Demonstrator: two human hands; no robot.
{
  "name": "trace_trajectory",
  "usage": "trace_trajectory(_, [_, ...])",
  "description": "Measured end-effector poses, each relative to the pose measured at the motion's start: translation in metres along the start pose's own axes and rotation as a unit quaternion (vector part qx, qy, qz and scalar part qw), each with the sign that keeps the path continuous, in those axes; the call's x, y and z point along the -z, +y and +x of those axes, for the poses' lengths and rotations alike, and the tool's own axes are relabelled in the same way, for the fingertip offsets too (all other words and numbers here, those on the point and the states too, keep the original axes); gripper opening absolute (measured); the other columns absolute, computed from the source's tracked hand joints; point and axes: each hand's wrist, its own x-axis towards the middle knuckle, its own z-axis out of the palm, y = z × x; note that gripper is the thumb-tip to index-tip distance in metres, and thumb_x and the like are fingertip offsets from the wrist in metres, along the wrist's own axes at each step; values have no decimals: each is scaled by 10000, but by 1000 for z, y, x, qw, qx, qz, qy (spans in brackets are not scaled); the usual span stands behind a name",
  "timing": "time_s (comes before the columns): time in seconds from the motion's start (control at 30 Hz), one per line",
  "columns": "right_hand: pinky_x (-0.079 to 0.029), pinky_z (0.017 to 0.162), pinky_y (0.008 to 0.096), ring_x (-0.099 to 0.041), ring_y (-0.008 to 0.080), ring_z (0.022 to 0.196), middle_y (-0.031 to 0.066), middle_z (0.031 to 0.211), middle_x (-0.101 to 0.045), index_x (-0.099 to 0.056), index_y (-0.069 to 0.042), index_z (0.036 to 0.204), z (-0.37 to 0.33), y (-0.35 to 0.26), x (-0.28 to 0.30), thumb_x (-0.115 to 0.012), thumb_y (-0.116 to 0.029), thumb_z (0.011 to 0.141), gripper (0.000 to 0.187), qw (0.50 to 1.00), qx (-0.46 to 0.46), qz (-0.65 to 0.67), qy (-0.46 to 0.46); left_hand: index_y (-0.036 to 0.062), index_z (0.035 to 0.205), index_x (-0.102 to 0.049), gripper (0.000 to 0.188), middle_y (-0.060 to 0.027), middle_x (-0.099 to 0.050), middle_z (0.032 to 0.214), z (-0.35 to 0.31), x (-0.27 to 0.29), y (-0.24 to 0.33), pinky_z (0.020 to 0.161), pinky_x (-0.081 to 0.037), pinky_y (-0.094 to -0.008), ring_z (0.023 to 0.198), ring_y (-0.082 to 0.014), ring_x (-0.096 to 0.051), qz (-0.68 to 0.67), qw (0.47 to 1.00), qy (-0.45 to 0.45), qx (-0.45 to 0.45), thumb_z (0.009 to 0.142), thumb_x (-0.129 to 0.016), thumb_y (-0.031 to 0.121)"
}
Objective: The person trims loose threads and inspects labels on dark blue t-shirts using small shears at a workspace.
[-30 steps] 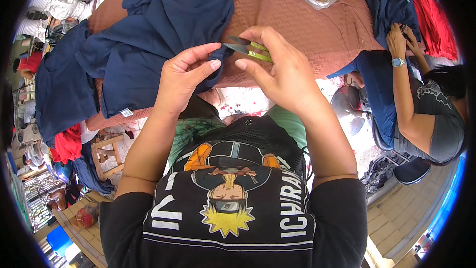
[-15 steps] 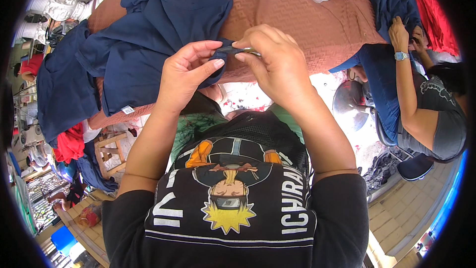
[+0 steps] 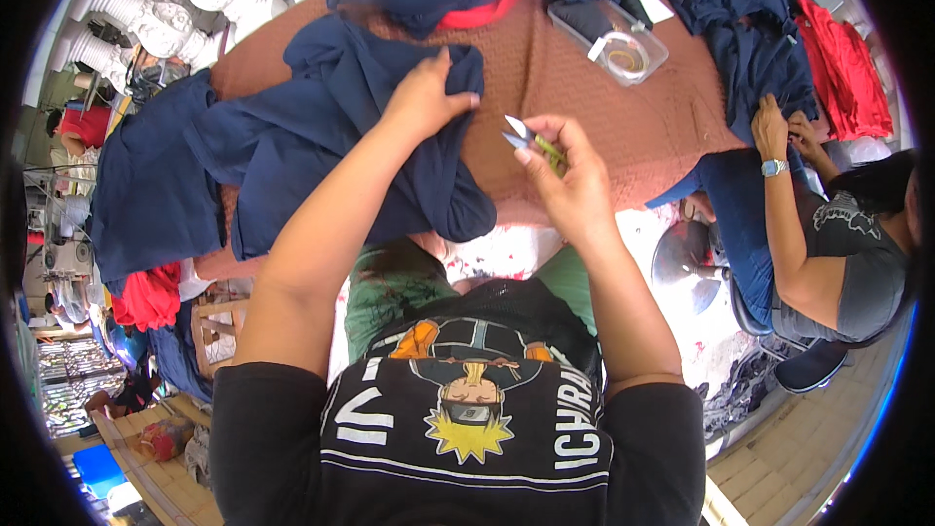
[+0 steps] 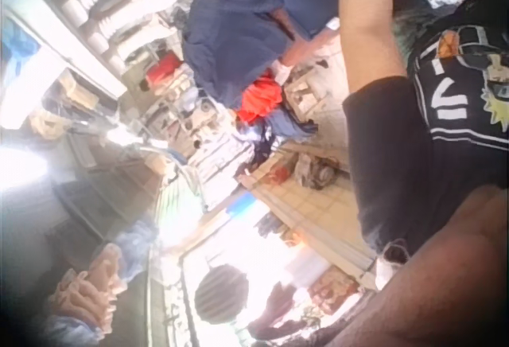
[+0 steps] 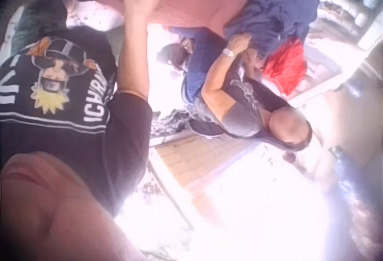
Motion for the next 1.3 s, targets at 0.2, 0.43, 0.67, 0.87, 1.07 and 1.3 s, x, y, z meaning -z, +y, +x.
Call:
trace_trajectory(0.2, [-456,718,219,-564,53,771,-14,837,-640,-685,10,972,21,-17,9,-765,-134,831,216,994,-88,58,-5,-2,1107,-640,269,12,-662,983,11,86,30,824,-475,-213,898,-50,-592,-541,818,-184,-71,899,-669,165])
trace_trajectory(0.43, [-345,544,207,-462,15,578,-92,651,-549,-670,-104,752,80,-108,-16,-781,-205,821,166,979,-11,203,28,8,1005,-616,193,31,-627,938,-10,159,32,754,-457,-239,860,-41,-543,-324,907,-110,-245,897,-675,157])
trace_trajectory(0.67, [-192,416,224,-301,30,389,-97,503,-387,-549,-165,732,210,-177,67,-704,-312,890,265,983,123,123,60,49,943,-684,352,-182,-689,883,-24,253,-22,782,-495,-433,858,-333,-671,281,942,-158,-98,925,-583,385])
trace_trajectory(0.87, [-352,573,256,-472,100,588,19,671,-514,-558,-63,918,199,-234,95,-691,-393,875,358,966,234,57,89,91,1091,-691,366,-117,-498,1400,-53,310,-1,1069,-218,-649,1348,-315,-365,553,804,210,60,837,-665,353])
trace_trajectory(1.07, [-218,387,209,-324,31,374,-73,508,-429,-607,-83,789,102,-78,149,-692,-249,885,209,993,79,42,-75,23,1112,-667,485,-153,-582,1276,-147,232,15,1059,-283,-578,1218,-327,-502,323,944,46,-52,798,-703,391])
trace_trajectory(1.3, [-422,712,175,-550,28,797,-26,920,-647,-670,1,1087,78,-76,159,-616,-200,949,250,988,11,-141,-69,-9,1183,-620,512,-141,-664,1090,-170,232,59,941,-414,-458,1015,-310,-609,-239,919,-282,-140,813,-661,342])
